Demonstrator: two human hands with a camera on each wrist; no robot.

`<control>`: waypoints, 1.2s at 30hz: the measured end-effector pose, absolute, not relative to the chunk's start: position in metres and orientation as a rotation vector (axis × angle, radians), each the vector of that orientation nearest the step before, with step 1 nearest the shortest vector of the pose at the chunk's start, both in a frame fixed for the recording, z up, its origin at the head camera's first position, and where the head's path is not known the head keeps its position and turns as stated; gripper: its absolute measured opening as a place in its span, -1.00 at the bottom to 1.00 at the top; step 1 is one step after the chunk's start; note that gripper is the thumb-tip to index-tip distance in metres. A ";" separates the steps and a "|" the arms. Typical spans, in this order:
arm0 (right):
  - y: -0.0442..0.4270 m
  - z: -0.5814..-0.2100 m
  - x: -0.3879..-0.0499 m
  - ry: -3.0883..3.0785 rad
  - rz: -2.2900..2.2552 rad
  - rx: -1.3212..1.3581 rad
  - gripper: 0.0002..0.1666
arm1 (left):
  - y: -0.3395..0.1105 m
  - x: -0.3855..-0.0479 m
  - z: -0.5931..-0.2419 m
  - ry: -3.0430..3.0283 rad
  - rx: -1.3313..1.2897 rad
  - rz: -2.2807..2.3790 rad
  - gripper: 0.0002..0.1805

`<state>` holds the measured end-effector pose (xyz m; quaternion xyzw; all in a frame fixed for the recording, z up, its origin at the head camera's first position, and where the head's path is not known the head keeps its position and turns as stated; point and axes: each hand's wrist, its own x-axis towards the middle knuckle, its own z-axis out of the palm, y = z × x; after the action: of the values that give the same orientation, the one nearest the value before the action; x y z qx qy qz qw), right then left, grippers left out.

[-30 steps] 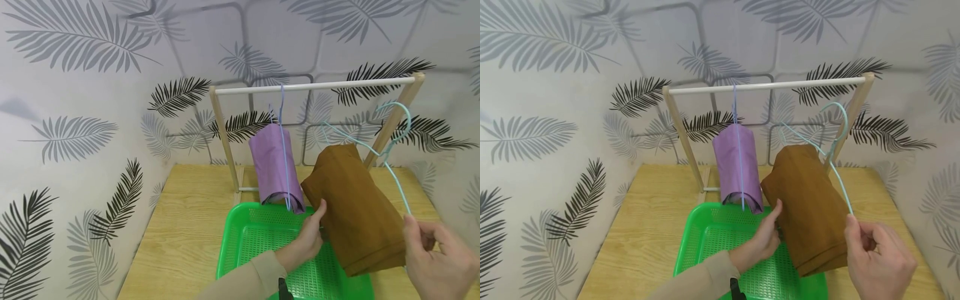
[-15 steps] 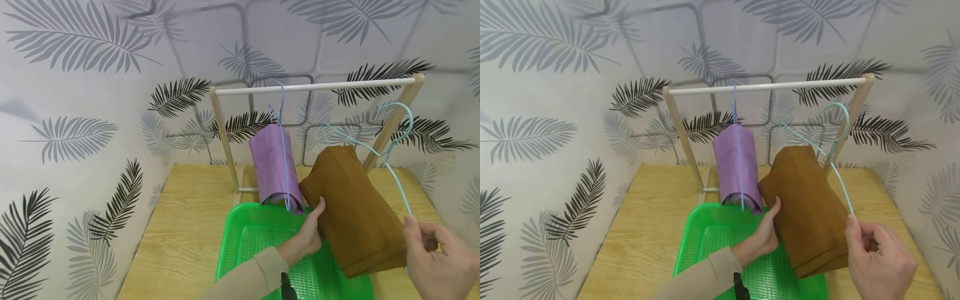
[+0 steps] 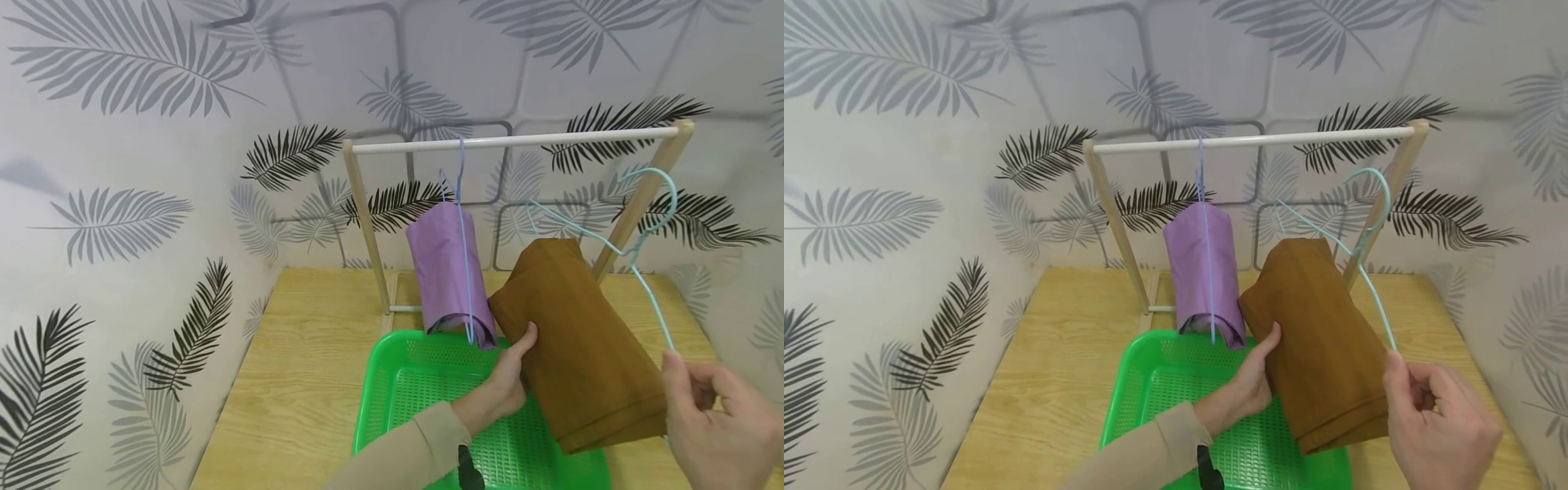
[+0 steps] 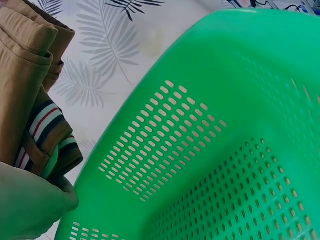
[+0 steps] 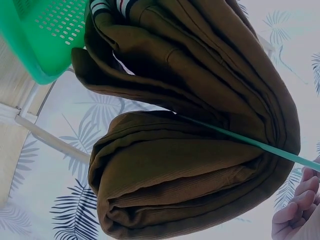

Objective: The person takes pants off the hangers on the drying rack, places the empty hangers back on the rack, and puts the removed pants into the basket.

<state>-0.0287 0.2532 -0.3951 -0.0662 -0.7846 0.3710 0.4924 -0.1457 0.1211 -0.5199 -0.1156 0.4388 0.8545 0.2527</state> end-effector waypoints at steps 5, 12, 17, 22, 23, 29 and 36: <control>0.251 -0.394 -0.028 -1.929 0.873 -0.197 -0.69 | 0.124 -0.144 -0.516 1.219 -0.382 2.356 -0.32; 0.252 -0.395 -0.028 -1.921 0.871 -0.180 -0.65 | 0.126 -0.143 -0.513 1.267 -0.463 2.355 -0.24; 0.252 -0.395 -0.027 -1.929 0.863 -0.191 -0.66 | 0.123 -0.145 -0.518 1.237 -0.464 2.314 -0.30; 0.255 -0.394 -0.026 -1.974 0.862 -0.206 -0.69 | 0.121 -0.146 -0.521 1.189 -0.425 2.308 -0.42; 0.255 -0.394 -0.026 -1.975 0.865 -0.208 -0.69 | 0.121 -0.146 -0.521 1.183 -0.423 2.309 -0.44; 0.254 -0.392 -0.025 -1.983 0.860 -0.265 -0.70 | 0.119 -0.144 -0.519 1.158 -0.407 2.330 -0.43; 0.253 -0.390 -0.023 -1.970 0.894 -0.334 -0.62 | 0.120 -0.143 -0.516 1.142 -0.328 2.367 -0.48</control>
<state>-0.0228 0.2526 -0.3896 -0.1354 -0.7999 0.3629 0.4584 -0.1430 0.1196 -0.5156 -0.1200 0.4183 0.8666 0.2441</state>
